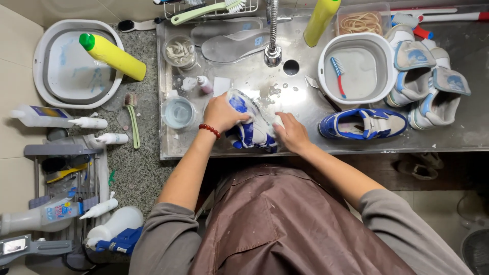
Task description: Cleaning the sole and exterior of a blue and white sneaker using a brush and soapy water.
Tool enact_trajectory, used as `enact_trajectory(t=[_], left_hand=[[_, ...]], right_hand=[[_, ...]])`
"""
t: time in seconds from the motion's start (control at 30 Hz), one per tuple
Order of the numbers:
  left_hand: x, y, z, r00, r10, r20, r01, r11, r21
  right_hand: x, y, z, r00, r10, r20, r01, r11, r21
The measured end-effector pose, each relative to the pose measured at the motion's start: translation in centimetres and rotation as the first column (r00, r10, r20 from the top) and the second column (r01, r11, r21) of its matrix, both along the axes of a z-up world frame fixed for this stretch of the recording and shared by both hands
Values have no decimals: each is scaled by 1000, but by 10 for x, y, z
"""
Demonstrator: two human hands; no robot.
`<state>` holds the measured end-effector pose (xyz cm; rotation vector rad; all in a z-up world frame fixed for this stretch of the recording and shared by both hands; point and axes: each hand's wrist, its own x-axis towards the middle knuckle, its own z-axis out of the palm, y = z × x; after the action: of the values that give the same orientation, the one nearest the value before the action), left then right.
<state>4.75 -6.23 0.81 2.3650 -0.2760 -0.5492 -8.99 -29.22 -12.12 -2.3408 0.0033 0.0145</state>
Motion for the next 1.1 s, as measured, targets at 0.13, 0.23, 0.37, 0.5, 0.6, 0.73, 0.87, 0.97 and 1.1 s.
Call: enact_trajectory(t=[0.13,0.23,0.37,0.5,0.6,0.73,0.87,0.97,1.1], left_hand=[[-9,3,-7,983,11,184,-22,998,60],[-8,15,-11,999,10,34,-9,999,-42],[-11,16,-15,995,70,72,-67,997,-38],[-15,28,-12,995,93,-20,-93,995,-33],[-13,28,-26,991,130,6,-130,991,-14],[-25,25,-33,997,70,30,-69,997,-41],[-24,39,-44,998,67,-18,-67,997,-46],[-19,38,-49,996,90,-25,-91,994,-61],[-30,32,-42,996,72,60,-69,996,-51]], right_hand=[[34,30,31,993,-32,115,29,999,35],[29,34,28,981,-141,135,134,989,63],[31,43,36,990,-72,118,81,994,-71],[33,53,41,962,-112,248,133,989,-70],[25,43,30,988,-83,132,106,978,-179],[46,73,56,948,-60,312,104,986,-127],[30,48,37,900,-3,436,46,995,-90],[24,26,29,953,113,281,-71,985,-154],[51,50,53,952,83,296,-74,996,-44]])
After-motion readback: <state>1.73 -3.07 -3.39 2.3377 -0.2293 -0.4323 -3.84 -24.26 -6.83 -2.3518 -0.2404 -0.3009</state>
